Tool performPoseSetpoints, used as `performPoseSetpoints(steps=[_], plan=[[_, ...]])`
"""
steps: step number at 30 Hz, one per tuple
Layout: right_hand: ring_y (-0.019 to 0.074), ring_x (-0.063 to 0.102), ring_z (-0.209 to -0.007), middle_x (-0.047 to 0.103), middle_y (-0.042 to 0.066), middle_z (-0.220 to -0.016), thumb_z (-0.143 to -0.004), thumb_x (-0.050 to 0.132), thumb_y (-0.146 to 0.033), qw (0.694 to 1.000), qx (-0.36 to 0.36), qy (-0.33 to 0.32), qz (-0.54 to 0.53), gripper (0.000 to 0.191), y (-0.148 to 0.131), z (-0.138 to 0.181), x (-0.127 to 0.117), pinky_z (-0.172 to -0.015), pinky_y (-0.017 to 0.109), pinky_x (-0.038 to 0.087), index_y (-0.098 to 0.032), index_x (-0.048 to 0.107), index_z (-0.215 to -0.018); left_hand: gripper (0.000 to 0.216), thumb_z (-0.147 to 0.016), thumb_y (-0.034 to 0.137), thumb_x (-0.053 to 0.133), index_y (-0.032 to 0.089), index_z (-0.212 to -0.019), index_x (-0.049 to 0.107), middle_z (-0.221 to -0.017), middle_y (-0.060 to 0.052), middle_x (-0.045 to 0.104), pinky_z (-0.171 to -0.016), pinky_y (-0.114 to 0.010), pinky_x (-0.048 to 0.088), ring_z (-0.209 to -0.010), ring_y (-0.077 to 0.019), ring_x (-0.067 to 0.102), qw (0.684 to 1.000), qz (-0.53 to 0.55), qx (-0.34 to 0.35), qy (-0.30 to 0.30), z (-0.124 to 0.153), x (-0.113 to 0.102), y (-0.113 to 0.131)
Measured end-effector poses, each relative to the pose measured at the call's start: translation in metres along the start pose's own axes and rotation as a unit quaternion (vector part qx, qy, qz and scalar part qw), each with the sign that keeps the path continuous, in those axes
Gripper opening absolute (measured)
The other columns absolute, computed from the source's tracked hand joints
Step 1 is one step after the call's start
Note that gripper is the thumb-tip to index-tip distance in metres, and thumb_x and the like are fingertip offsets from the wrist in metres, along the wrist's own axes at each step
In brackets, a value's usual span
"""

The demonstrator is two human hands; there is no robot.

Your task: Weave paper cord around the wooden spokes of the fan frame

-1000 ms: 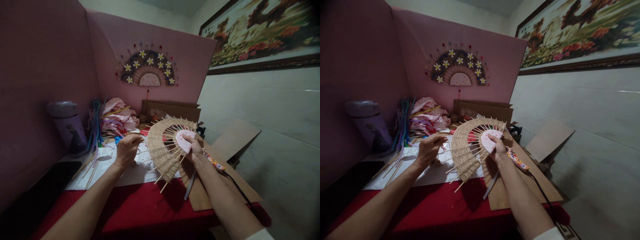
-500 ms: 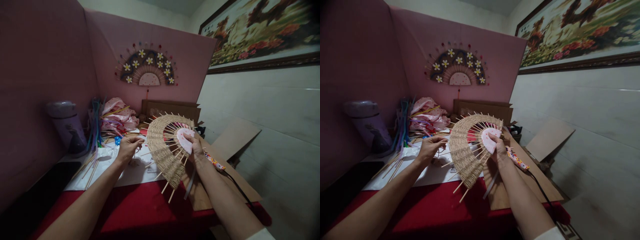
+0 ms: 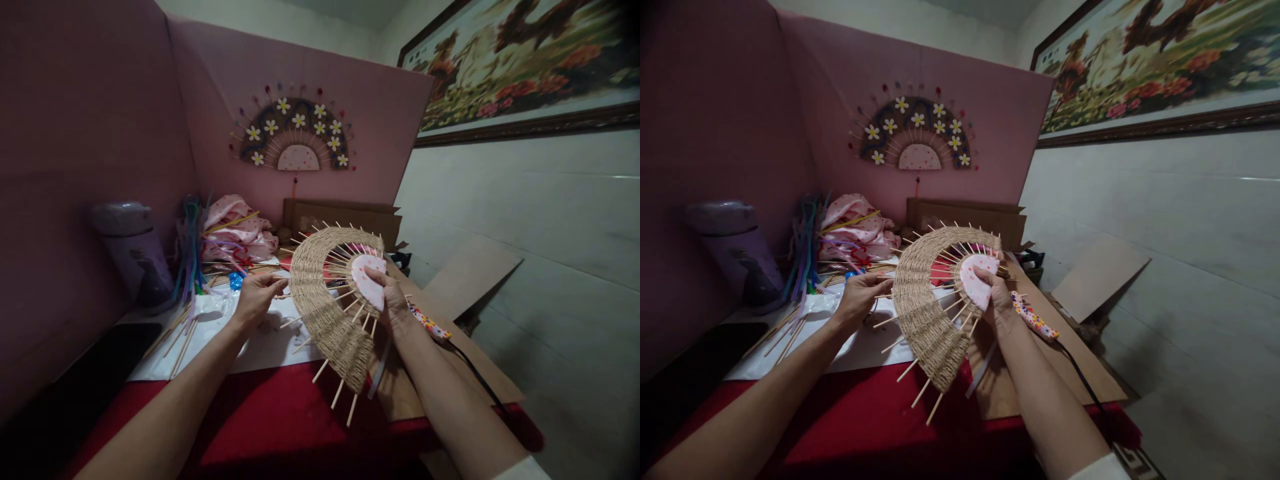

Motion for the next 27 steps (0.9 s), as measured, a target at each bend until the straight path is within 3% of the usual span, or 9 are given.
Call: performPoseSetpoints(steps=[7, 13, 18, 27], plan=[[0.0199, 0.068, -0.067, 0.071, 0.0, -0.076, -0.065, 0.061, -0.006, 0.999, -0.042, -0.012, 0.03, 0.035, -0.004, 0.001, 0.003, -0.064, 0.035, 0.058, -0.022, 0.059, -0.096, 0.017, -0.064, 0.031, 0.067, 0.014, -0.065, 0.067, -0.061, -0.001, 0.062, -0.054, -0.024, 0.039, -0.057, -0.0119, 0.051, 0.994, -0.071, 0.048, 0.061, -0.002, -0.011, 0.006], [0.0201, 0.068, -0.067, 0.07, 0.001, -0.079, -0.065, 0.063, -0.008, 0.997, -0.071, -0.019, 0.036, 0.038, -0.009, 0.003, 0.009, -0.063, 0.035, 0.058, -0.023, 0.058, -0.099, 0.015, -0.069, 0.032, 0.065, 0.018, -0.065, 0.064, -0.063, 0.0, 0.06, -0.061, -0.025, 0.038, -0.062, -0.0133, 0.05, 0.942, -0.259, 0.169, 0.131, 0.005, -0.017, 0.022], [0.0201, 0.068, -0.067, 0.07, 0.001, -0.081, -0.066, 0.062, -0.01, 0.996, -0.081, -0.014, 0.031, 0.037, -0.011, 0.003, 0.009, -0.063, 0.034, 0.058, -0.022, 0.057, -0.101, 0.015, -0.072, 0.032, 0.063, 0.019, -0.066, 0.063, -0.063, 0.0, 0.059, -0.061, -0.026, 0.038, -0.062, -0.014, 0.05, 0.927, -0.284, 0.19, 0.157, 0.007, -0.019, 0.025], [0.0195, 0.068, -0.065, 0.07, 0.0, -0.075, -0.068, 0.06, -0.01, 0.998, -0.036, -0.01, 0.051, 0.034, -0.006, 0.003, 0.009, -0.063, 0.036, 0.058, -0.023, 0.058, -0.099, 0.016, -0.073, 0.032, 0.063, 0.019, -0.065, 0.061, -0.062, 0.0, 0.057, -0.062, -0.027, 0.039, -0.062, -0.015, 0.049, 0.901, -0.321, 0.232, 0.174, 0.009, -0.02, 0.029]])
Point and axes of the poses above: each hand's wrist, its own z-axis away from the middle knuckle, its own x-axis out of the palm, y = z × x, the point moved 5 cm from there along -z, towards the middle knuckle
